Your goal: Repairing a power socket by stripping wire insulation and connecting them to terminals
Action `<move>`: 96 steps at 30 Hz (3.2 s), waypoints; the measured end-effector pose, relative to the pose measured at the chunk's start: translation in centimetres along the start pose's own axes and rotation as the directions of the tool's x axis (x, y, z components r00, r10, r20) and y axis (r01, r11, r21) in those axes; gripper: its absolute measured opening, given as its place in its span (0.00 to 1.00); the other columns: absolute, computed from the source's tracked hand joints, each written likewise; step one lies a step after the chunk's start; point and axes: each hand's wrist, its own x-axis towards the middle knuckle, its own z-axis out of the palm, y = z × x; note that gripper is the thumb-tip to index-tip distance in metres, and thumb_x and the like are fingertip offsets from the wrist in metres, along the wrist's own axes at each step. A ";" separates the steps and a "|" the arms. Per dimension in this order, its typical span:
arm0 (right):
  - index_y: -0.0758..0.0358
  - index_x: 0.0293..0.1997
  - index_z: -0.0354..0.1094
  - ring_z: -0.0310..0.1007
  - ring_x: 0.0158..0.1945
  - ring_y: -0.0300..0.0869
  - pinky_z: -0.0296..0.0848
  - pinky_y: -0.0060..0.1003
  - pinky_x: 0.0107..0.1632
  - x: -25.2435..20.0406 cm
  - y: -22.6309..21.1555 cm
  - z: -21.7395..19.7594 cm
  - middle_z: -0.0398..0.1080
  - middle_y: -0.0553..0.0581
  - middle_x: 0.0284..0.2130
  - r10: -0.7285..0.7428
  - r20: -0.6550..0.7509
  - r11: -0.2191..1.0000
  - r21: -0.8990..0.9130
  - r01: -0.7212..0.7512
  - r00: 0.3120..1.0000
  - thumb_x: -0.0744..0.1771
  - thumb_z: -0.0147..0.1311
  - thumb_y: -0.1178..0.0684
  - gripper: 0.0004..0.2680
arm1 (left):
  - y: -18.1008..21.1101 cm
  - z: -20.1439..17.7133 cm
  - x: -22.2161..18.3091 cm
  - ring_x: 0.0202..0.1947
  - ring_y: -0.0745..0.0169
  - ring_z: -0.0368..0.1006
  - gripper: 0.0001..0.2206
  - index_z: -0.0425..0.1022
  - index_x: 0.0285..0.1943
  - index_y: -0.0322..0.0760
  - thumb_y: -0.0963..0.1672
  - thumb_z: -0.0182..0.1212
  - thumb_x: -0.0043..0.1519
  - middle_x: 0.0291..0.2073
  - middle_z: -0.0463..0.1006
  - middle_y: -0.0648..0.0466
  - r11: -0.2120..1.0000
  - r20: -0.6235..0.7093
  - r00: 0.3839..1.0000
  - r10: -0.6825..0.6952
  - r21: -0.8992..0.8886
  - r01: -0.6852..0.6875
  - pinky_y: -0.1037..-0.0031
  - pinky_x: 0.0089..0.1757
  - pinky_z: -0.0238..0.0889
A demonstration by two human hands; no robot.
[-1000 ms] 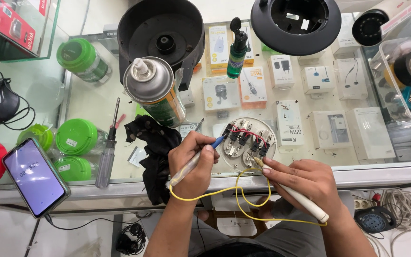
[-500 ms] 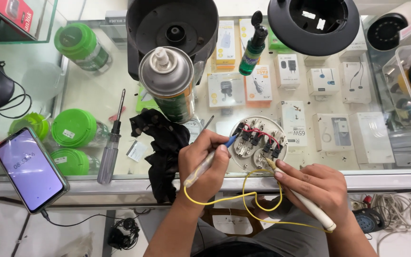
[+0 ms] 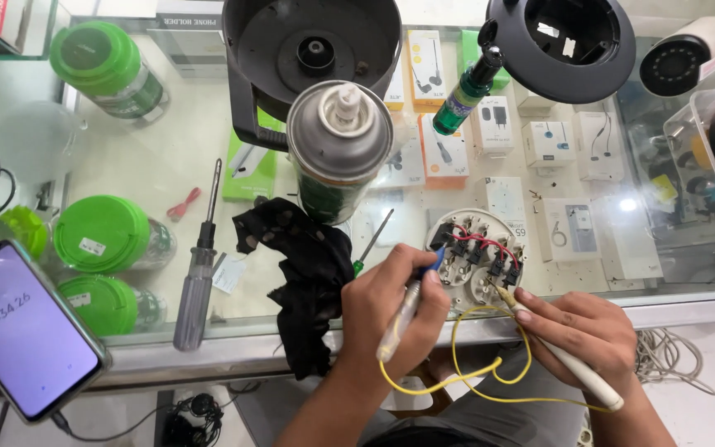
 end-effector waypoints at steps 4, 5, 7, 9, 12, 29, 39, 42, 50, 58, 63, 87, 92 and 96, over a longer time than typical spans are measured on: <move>0.63 0.43 0.75 0.75 0.25 0.43 0.69 0.33 0.30 -0.5 0.4 0.2 0.78 0.68 0.43 0.016 -0.005 1.000 -0.005 -0.017 1.000 0.65 0.60 0.58 0.06 | -0.1 -0.2 0.1 0.19 0.62 0.71 0.07 0.76 0.42 0.37 0.44 0.54 0.61 0.19 0.74 0.56 1.000 0.014 1.000 -0.001 0.014 0.001 0.72 0.28 0.66; 0.63 0.43 0.75 0.75 0.25 0.42 0.68 0.32 0.29 -0.6 0.5 0.3 0.78 0.68 0.43 0.005 -0.014 1.000 0.001 -0.005 1.000 0.64 0.60 0.58 0.05 | -0.2 -0.1 0.1 0.19 0.62 0.71 0.07 0.76 0.42 0.37 0.44 0.55 0.61 0.19 0.74 0.57 1.000 0.009 1.000 -0.003 0.021 0.003 0.72 0.28 0.67; 0.63 0.42 0.74 0.75 0.24 0.42 0.66 0.31 0.27 -0.6 0.7 0.5 0.78 0.68 0.42 0.005 -0.029 1.000 0.002 -0.005 1.000 0.64 0.60 0.59 0.05 | -0.3 -0.1 0.0 0.20 0.63 0.72 0.07 0.76 0.41 0.37 0.44 0.55 0.60 0.19 0.74 0.57 1.000 0.018 1.000 -0.004 0.028 0.003 0.72 0.29 0.68; 0.61 0.41 0.75 0.74 0.24 0.42 0.68 0.30 0.27 -0.4 0.7 0.5 0.78 0.66 0.41 0.008 -0.043 1.000 0.020 -0.007 0.999 0.64 0.60 0.59 0.05 | -0.3 0.0 0.1 0.21 0.61 0.73 0.08 0.77 0.42 0.38 0.44 0.55 0.60 0.21 0.77 0.57 0.999 -0.001 1.000 -0.014 0.032 0.014 0.72 0.30 0.69; 0.60 0.41 0.75 0.76 0.25 0.41 0.69 0.31 0.28 0.3 0.3 0.3 0.79 0.63 0.40 0.036 -0.036 0.999 0.022 -0.036 0.999 0.64 0.62 0.58 0.05 | -0.3 0.2 0.2 0.21 0.62 0.73 0.09 0.77 0.42 0.38 0.45 0.53 0.60 0.21 0.76 0.58 0.999 -0.012 1.000 0.005 0.048 -0.004 0.72 0.29 0.68; 0.58 0.45 0.76 0.73 0.25 0.39 0.68 0.31 0.29 1.2 0.0 -0.9 0.80 0.59 0.45 0.027 -0.024 0.999 0.044 -0.026 0.999 0.65 0.62 0.57 0.06 | 0.1 1.1 -0.4 0.20 0.67 0.75 0.08 0.78 0.39 0.36 0.43 0.53 0.59 0.22 0.81 0.57 0.996 -0.066 0.996 -0.053 0.062 0.057 0.76 0.28 0.68; 0.53 0.46 0.77 0.70 0.25 0.34 0.66 0.30 0.28 1.1 0.3 -1.2 0.80 0.51 0.46 0.026 -0.066 0.999 0.026 -0.024 0.998 0.66 0.61 0.56 0.06 | 0.7 1.9 -1.9 0.24 0.68 0.77 0.09 0.78 0.45 0.36 0.44 0.56 0.62 0.28 0.84 0.56 0.968 -0.068 0.998 0.009 0.250 0.009 0.77 0.31 0.72; 0.52 0.48 0.76 0.71 0.26 0.34 0.65 0.30 0.28 0.8 0.4 -1.5 0.79 0.50 0.48 0.028 -0.048 0.999 0.038 -0.026 0.998 0.67 0.58 0.57 0.07 | 0.3 2.4 -3.2 0.32 0.69 0.83 0.11 0.77 0.53 0.38 0.45 0.58 0.64 0.38 0.87 0.57 0.939 -0.072 0.996 0.059 0.342 -0.031 0.79 0.36 0.75; 0.52 0.54 0.75 0.70 0.27 0.36 0.62 0.32 0.29 0.2 0.9 -1.6 0.77 0.50 0.53 0.031 -0.012 0.998 0.059 -0.031 0.999 0.70 0.52 0.56 0.09 | -0.6 3.0 -3.8 0.37 0.64 0.84 0.12 0.77 0.53 0.37 0.45 0.57 0.64 0.38 0.87 0.55 0.917 -0.093 0.990 0.110 0.393 -0.066 0.76 0.41 0.74; 0.53 0.55 0.74 0.71 0.30 0.36 0.63 0.33 0.29 -0.1 0.8 -1.7 0.76 0.50 0.55 0.048 0.023 0.996 0.074 -0.049 0.999 0.70 0.49 0.57 0.10 | -0.3 3.1 -3.9 0.40 0.63 0.84 0.12 0.74 0.54 0.36 0.46 0.55 0.66 0.41 0.86 0.57 0.910 -0.083 0.987 0.138 0.404 -0.093 0.75 0.41 0.75; 0.55 0.55 0.75 0.71 0.27 0.36 0.65 0.31 0.28 0.1 0.6 -1.7 0.76 0.53 0.54 0.050 -0.001 0.994 0.093 -0.049 0.999 0.70 0.42 0.39 0.17 | -0.6 3.0 -4.0 0.43 0.60 0.84 0.13 0.73 0.57 0.36 0.45 0.56 0.67 0.44 0.85 0.55 0.912 -0.080 0.980 0.184 0.386 -0.140 0.73 0.45 0.75; 0.54 0.54 0.74 0.73 0.27 0.37 0.64 0.32 0.29 0.2 0.7 -1.9 0.77 0.53 0.54 0.047 -0.011 0.991 0.129 -0.046 0.999 0.71 0.42 0.46 0.13 | -0.3 3.2 -4.0 0.43 0.56 0.83 0.12 0.74 0.56 0.34 0.44 0.57 0.67 0.45 0.85 0.51 0.841 -0.029 0.956 0.292 0.485 -0.242 0.70 0.44 0.74; 0.53 0.52 0.75 0.79 0.35 0.39 0.74 0.33 0.37 1.0 0.3 -2.3 0.78 0.52 0.52 0.068 -0.064 0.985 0.166 -0.056 0.996 0.69 0.55 0.53 0.08 | -0.1 3.9 -3.2 0.48 0.50 0.79 0.14 0.74 0.61 0.36 0.46 0.57 0.69 0.52 0.81 0.48 0.792 -0.025 0.944 0.330 0.550 -0.263 0.64 0.52 0.71; 0.62 0.50 0.75 0.84 0.49 0.48 0.81 0.37 0.53 1.1 0.6 -2.9 0.78 0.62 0.51 0.097 -0.066 0.907 0.417 -0.061 0.993 0.67 0.58 0.58 0.08 | 0.5 4.5 -3.0 0.45 0.51 0.77 0.15 0.77 0.53 0.38 0.49 0.50 0.71 0.47 0.83 0.50 0.794 -0.071 0.956 0.284 0.576 -0.193 0.65 0.47 0.70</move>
